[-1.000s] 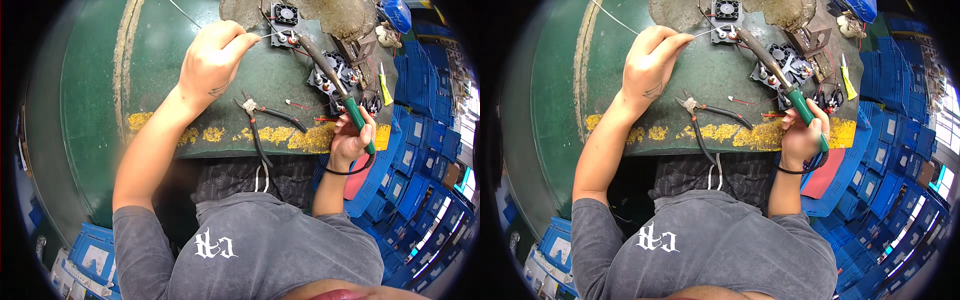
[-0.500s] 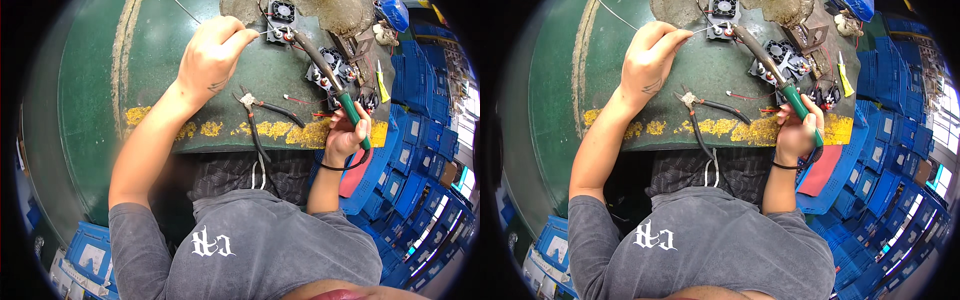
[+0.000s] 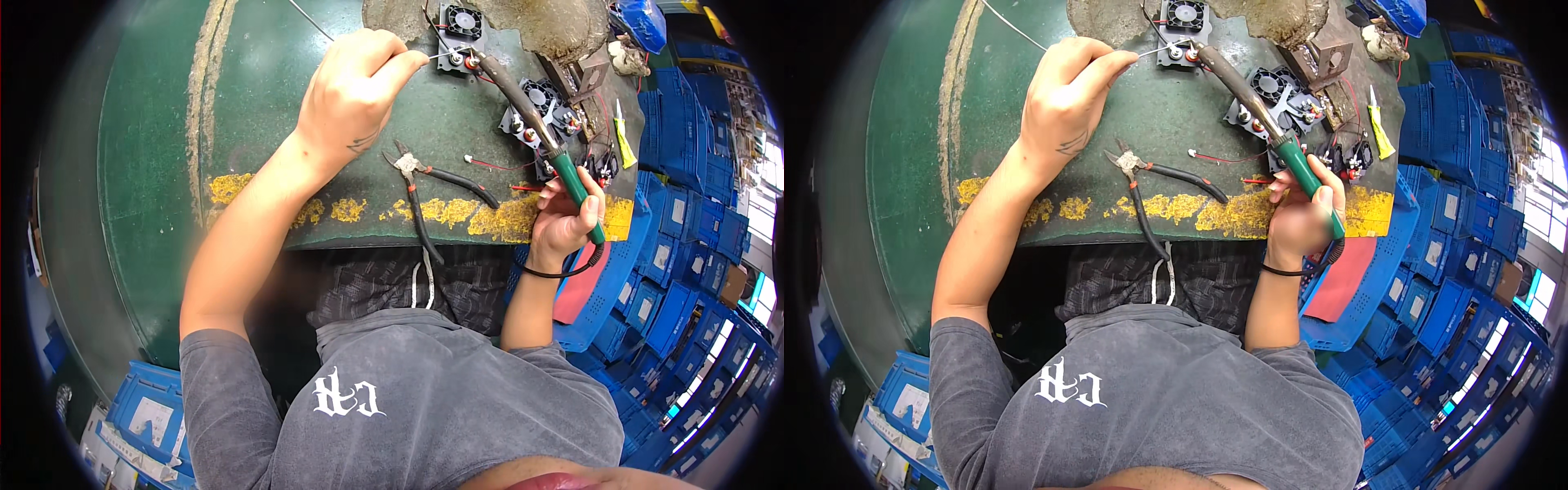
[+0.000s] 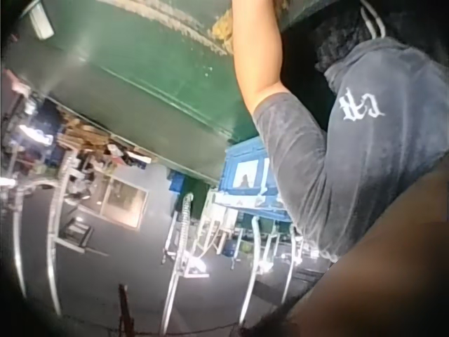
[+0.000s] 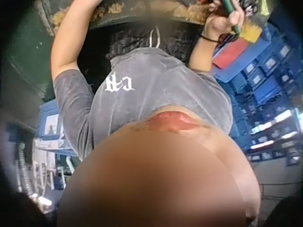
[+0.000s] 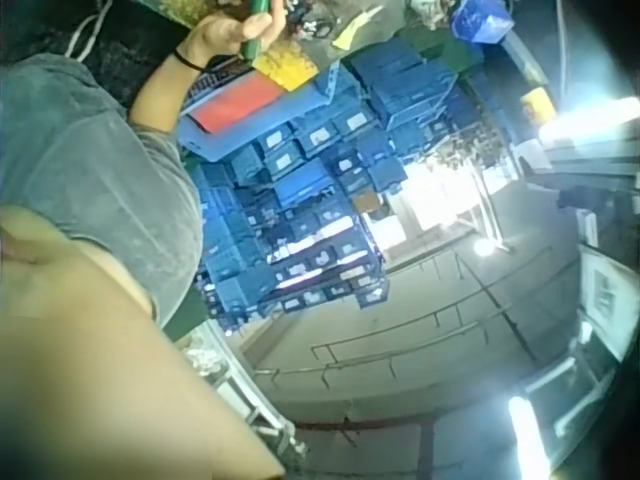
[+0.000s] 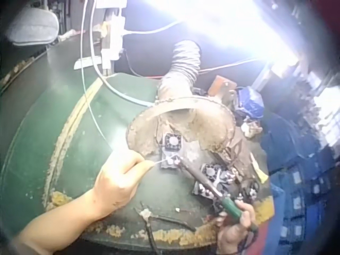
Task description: Assembling and soldering electronic components on a circuit board at a factory workstation.
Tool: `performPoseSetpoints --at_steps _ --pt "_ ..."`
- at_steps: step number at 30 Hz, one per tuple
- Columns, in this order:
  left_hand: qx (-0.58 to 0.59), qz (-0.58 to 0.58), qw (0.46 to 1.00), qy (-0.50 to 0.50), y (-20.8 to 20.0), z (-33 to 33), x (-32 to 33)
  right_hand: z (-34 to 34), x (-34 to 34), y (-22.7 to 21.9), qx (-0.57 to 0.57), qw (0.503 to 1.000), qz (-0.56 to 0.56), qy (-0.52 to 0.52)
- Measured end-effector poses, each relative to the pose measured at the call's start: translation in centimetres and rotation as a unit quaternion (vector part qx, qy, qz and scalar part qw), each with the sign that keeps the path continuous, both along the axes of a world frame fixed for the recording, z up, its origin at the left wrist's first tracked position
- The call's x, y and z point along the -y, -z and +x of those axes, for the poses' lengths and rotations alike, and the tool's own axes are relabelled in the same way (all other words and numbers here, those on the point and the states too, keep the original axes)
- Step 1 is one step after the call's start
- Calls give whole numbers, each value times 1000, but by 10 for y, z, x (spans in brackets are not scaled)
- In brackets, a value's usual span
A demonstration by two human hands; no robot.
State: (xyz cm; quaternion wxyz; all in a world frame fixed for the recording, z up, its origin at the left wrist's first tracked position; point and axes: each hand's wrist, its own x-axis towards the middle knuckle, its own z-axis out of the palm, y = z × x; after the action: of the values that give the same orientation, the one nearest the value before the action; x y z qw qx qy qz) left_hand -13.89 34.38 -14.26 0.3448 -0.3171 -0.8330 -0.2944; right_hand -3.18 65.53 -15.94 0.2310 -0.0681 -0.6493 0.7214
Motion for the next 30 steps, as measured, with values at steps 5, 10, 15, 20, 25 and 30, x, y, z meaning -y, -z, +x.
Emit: performPoseSetpoints --at_steps 5,10,15,20,25,30 --pt "5 2 1000 -2 -1 1 -1 -1 0 0 4 1000 6 4" --pt "-29 4 1000 -3 2 -4 -1 -2 1 -1 4 1000 -7 19" --pt "-30 1 1000 -1 6 -5 -1 -1 2 -2 3 1000 -4 11" --pt "-37 0 999 1 7 -7 -2 -3 2 0 6 1000 -8 14" --pt "-34 -1 999 -3 7 -7 -4 -3 1 -1 4 1000 -1 8" --pt "-40 7 999 -2 12 -10 -5 -3 -1 0 3 1000 0 7"
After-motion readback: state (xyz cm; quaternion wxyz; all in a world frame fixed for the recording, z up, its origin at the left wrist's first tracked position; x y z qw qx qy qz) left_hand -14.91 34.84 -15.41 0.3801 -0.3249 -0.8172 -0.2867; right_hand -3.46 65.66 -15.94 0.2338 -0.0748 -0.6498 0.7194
